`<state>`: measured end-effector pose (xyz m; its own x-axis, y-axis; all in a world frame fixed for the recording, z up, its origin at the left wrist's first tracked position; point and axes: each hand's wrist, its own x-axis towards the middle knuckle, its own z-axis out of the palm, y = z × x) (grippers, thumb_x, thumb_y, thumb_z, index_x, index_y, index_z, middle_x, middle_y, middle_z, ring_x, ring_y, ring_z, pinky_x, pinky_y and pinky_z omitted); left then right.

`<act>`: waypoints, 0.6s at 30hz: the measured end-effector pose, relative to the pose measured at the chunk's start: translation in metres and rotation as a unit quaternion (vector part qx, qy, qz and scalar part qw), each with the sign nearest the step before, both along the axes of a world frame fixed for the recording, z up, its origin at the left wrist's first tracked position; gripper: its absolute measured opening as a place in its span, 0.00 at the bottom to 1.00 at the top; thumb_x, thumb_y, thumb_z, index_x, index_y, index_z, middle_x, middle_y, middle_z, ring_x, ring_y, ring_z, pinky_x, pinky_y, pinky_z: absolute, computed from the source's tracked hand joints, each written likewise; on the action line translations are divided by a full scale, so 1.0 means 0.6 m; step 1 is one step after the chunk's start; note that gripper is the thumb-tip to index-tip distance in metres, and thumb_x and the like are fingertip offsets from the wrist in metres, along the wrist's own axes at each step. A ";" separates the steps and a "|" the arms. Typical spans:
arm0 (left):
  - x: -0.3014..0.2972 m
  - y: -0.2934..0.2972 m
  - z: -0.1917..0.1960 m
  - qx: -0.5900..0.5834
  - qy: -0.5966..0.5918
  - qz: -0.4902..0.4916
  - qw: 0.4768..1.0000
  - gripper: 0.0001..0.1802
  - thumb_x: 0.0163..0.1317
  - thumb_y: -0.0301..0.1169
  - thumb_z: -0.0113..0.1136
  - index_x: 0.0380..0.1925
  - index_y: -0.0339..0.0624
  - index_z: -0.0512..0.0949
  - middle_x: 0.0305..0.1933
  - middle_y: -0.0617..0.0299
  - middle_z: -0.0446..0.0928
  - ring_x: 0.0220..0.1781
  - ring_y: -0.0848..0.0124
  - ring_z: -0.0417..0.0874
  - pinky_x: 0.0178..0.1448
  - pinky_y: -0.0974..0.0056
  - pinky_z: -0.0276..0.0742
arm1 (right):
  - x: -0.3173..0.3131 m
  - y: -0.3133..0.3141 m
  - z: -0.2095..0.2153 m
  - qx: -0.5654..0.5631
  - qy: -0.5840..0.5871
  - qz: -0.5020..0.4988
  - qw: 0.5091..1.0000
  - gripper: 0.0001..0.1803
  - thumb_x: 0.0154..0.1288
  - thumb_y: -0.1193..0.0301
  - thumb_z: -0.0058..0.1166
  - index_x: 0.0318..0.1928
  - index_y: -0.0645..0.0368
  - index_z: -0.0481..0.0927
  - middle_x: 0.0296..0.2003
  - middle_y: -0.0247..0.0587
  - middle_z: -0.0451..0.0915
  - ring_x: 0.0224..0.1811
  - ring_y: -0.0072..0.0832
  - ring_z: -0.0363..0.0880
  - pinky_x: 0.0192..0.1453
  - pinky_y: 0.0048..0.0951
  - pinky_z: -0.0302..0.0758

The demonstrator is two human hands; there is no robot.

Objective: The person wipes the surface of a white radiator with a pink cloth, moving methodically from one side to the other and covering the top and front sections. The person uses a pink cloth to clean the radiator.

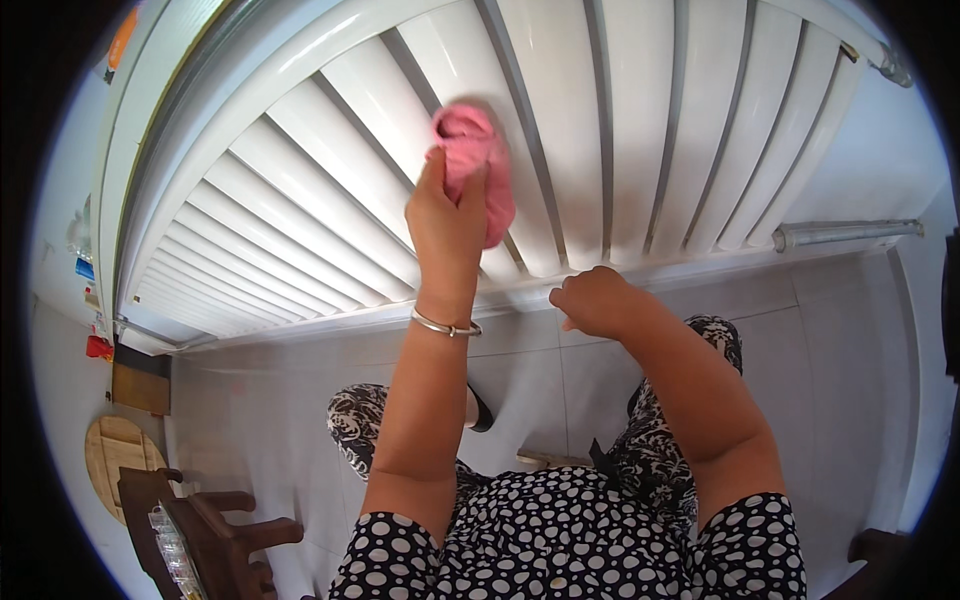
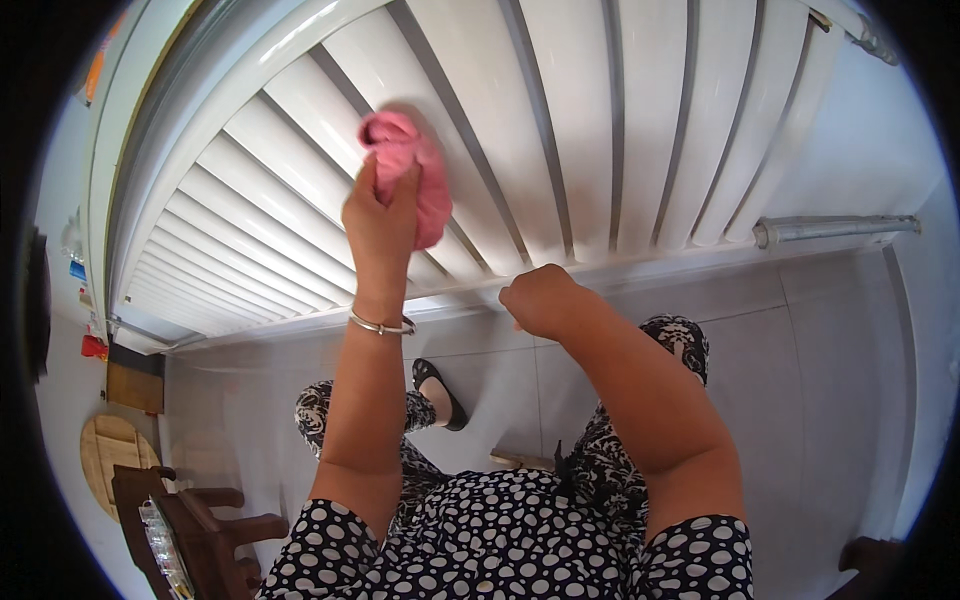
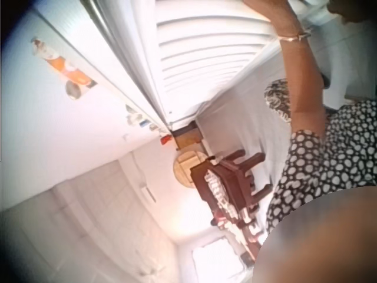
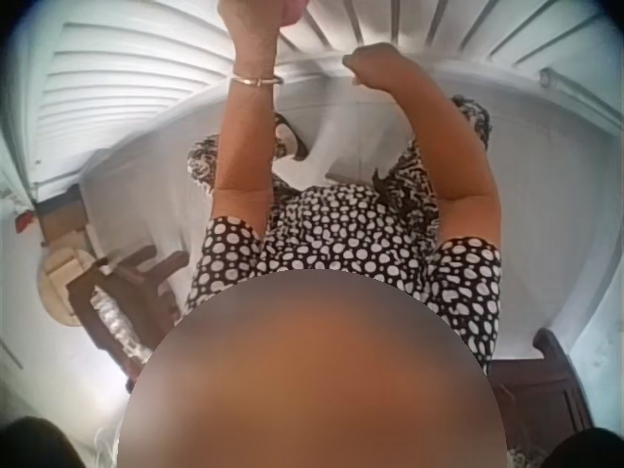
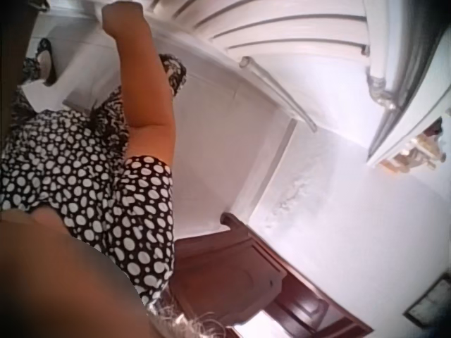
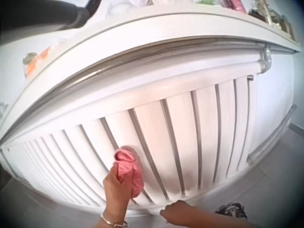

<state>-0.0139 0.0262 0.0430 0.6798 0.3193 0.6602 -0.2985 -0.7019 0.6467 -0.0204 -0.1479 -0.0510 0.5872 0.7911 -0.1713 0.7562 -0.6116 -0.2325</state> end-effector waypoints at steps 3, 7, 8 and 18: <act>-0.009 0.008 -0.070 0.000 0.037 -0.010 0.999 0.21 0.57 0.31 0.61 0.48 0.27 0.75 0.32 0.45 0.79 0.33 0.57 0.82 0.38 0.62 0.75 | -0.012 0.000 0.013 -0.026 0.001 0.019 0.999 0.11 0.59 0.66 0.58 0.36 0.61 0.78 0.34 0.45 0.80 0.40 0.41 0.81 0.43 0.39 0.75; -0.015 0.013 -0.157 -0.004 0.117 -0.025 0.993 0.19 0.57 0.31 0.62 0.46 0.31 0.76 0.36 0.44 0.80 0.38 0.51 0.82 0.42 0.59 0.76 | -0.027 -0.007 0.025 -0.022 0.011 0.033 0.999 0.13 0.59 0.64 0.58 0.36 0.62 0.77 0.34 0.47 0.79 0.39 0.42 0.80 0.46 0.39 0.74; -0.016 0.016 -0.178 -0.005 0.143 -0.026 0.989 0.18 0.56 0.31 0.62 0.45 0.32 0.77 0.37 0.44 0.80 0.39 0.50 0.81 0.42 0.58 0.76 | -0.029 -0.006 0.023 -0.023 0.014 0.035 0.999 0.13 0.59 0.64 0.58 0.36 0.61 0.77 0.34 0.47 0.79 0.39 0.42 0.80 0.46 0.39 0.74; -0.010 0.025 -0.318 -0.034 0.219 -0.052 0.974 0.13 0.57 0.35 0.60 0.35 0.36 0.77 0.35 0.44 0.79 0.39 0.46 0.80 0.41 0.52 0.75 | -0.027 -0.012 0.019 -0.035 0.016 0.023 0.999 0.12 0.58 0.64 0.59 0.35 0.60 0.77 0.33 0.46 0.80 0.39 0.42 0.80 0.46 0.39 0.74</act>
<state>-0.0198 0.0410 -0.1477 0.9223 0.2667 0.2798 -0.0510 -0.6336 0.7720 -0.0367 -0.1554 -0.0395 0.5432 0.8030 -0.2453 0.7773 -0.5914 -0.2147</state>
